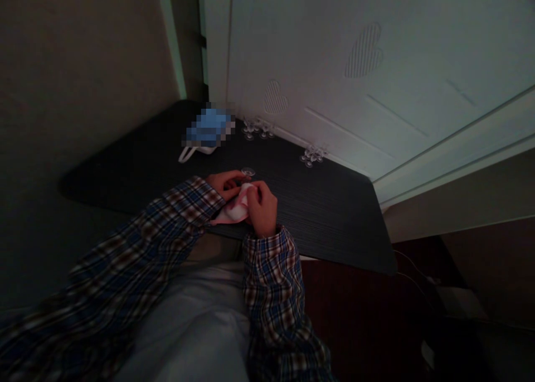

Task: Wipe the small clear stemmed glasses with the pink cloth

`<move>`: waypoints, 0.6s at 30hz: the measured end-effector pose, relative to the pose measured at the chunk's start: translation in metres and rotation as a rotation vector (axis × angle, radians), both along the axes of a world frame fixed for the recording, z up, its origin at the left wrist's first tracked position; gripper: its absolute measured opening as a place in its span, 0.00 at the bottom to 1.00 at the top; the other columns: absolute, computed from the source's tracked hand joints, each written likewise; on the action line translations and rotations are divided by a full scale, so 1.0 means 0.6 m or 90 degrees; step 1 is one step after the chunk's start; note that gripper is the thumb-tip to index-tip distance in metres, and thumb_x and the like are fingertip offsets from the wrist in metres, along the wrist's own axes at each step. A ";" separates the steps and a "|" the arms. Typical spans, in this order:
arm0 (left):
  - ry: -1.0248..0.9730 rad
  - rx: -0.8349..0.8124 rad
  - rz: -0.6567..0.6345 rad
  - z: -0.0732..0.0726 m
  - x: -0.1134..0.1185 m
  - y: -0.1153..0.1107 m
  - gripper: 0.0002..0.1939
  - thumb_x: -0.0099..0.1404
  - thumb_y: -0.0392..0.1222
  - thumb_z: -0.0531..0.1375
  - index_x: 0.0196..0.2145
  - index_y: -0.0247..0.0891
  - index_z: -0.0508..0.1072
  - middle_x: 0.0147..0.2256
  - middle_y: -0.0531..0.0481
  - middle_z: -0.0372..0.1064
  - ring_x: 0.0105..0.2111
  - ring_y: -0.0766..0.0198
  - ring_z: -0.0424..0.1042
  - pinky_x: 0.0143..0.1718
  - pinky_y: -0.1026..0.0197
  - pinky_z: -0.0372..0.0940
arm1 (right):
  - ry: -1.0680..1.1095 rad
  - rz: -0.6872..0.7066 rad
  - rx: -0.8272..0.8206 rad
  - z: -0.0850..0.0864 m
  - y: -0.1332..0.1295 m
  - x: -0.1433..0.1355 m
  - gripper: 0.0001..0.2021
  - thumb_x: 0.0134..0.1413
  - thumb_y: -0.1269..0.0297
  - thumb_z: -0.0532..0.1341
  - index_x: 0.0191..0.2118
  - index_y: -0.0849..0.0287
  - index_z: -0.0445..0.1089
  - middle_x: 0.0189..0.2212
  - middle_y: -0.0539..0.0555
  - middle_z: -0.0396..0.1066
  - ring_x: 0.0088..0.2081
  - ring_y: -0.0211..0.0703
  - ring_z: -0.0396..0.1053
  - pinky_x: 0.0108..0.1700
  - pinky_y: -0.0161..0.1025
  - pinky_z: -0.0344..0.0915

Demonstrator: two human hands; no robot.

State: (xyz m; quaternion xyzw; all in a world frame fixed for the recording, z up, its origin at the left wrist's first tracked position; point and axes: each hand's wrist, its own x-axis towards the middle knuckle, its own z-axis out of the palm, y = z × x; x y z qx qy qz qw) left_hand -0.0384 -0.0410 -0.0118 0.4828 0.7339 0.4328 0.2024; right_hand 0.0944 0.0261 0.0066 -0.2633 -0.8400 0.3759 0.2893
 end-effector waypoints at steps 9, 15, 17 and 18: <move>0.005 0.006 0.005 0.000 -0.002 0.001 0.23 0.51 0.46 0.53 0.45 0.34 0.66 0.35 0.47 0.69 0.27 0.67 0.67 0.29 0.65 0.64 | 0.013 0.000 0.001 -0.001 0.001 -0.001 0.11 0.54 0.61 0.46 0.34 0.57 0.63 0.28 0.47 0.65 0.30 0.33 0.62 0.33 0.30 0.55; -0.010 0.009 -0.012 0.009 -0.002 -0.003 0.23 0.51 0.47 0.54 0.45 0.36 0.67 0.37 0.48 0.69 0.30 0.66 0.68 0.30 0.65 0.64 | 0.018 0.002 -0.003 0.003 0.000 -0.001 0.11 0.54 0.62 0.45 0.34 0.57 0.63 0.27 0.47 0.65 0.29 0.33 0.61 0.33 0.30 0.55; -0.014 0.000 -0.012 0.009 -0.002 -0.002 0.24 0.51 0.47 0.54 0.46 0.35 0.66 0.35 0.49 0.70 0.29 0.66 0.68 0.30 0.66 0.64 | 0.021 0.005 -0.001 0.002 -0.001 -0.001 0.11 0.54 0.62 0.45 0.34 0.57 0.63 0.27 0.47 0.65 0.29 0.33 0.62 0.33 0.30 0.56; -0.015 -0.007 -0.015 0.009 -0.003 -0.002 0.24 0.51 0.47 0.54 0.46 0.35 0.66 0.34 0.49 0.70 0.28 0.66 0.68 0.30 0.66 0.64 | 0.021 0.006 -0.001 0.001 0.000 -0.001 0.12 0.54 0.61 0.45 0.34 0.57 0.63 0.27 0.47 0.65 0.30 0.33 0.62 0.33 0.30 0.56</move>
